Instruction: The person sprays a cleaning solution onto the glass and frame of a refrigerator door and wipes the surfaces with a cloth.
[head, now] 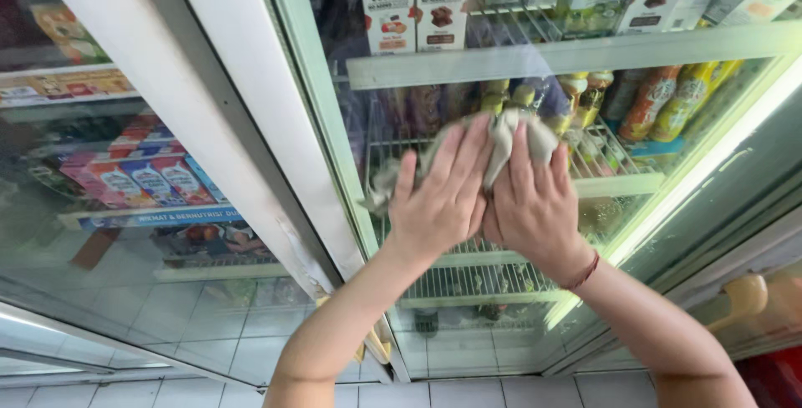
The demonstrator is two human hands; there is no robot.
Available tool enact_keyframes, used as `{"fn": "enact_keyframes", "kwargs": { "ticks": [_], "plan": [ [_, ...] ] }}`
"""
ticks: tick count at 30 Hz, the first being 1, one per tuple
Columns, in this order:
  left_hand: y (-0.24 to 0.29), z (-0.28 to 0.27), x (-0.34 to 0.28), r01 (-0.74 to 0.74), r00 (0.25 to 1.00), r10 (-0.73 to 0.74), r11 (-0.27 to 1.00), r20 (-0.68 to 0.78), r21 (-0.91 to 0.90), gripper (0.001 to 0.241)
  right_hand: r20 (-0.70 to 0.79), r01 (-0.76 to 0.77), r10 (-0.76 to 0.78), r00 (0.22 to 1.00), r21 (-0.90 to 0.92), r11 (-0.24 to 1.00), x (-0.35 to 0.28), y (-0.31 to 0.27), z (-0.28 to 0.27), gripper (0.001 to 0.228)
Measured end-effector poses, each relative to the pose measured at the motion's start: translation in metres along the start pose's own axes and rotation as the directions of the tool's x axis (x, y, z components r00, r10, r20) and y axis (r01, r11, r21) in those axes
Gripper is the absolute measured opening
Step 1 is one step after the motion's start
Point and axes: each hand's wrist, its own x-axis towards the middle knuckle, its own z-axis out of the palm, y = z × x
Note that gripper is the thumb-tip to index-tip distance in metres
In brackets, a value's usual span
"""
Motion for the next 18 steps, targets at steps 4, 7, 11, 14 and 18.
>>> {"fn": "enact_keyframes", "kwargs": {
  "ticks": [4,7,11,14,18],
  "plan": [
    [-0.017,-0.026,0.119,0.129,0.989,-0.13,0.991,-0.069,-0.024,0.05,0.014,-0.011,0.011,1.0,-0.028,1.0,0.099,0.071,-0.058,0.056],
    [-0.026,-0.04,0.181,0.293,0.844,-0.166,0.939,0.51,-0.179,0.048,0.143,-0.119,0.101,0.984,0.12,0.986,0.133,0.082,-0.09,0.055],
    [-0.006,-0.02,0.145,0.114,0.991,-0.097,0.971,0.092,-0.211,0.049,0.154,-0.156,0.129,0.98,0.179,0.971,0.116,0.101,-0.079,0.056],
    [0.039,0.009,0.064,0.068,0.997,-0.071,0.988,-0.017,-0.139,0.052,-0.028,-0.005,0.007,1.0,0.062,0.998,0.035,0.078,-0.034,0.061],
    [0.109,0.029,-0.031,0.065,0.994,-0.054,0.989,0.09,-0.132,0.045,0.128,-0.013,-0.007,0.992,0.156,0.988,-0.08,0.047,-0.006,0.055]
  ]
}}
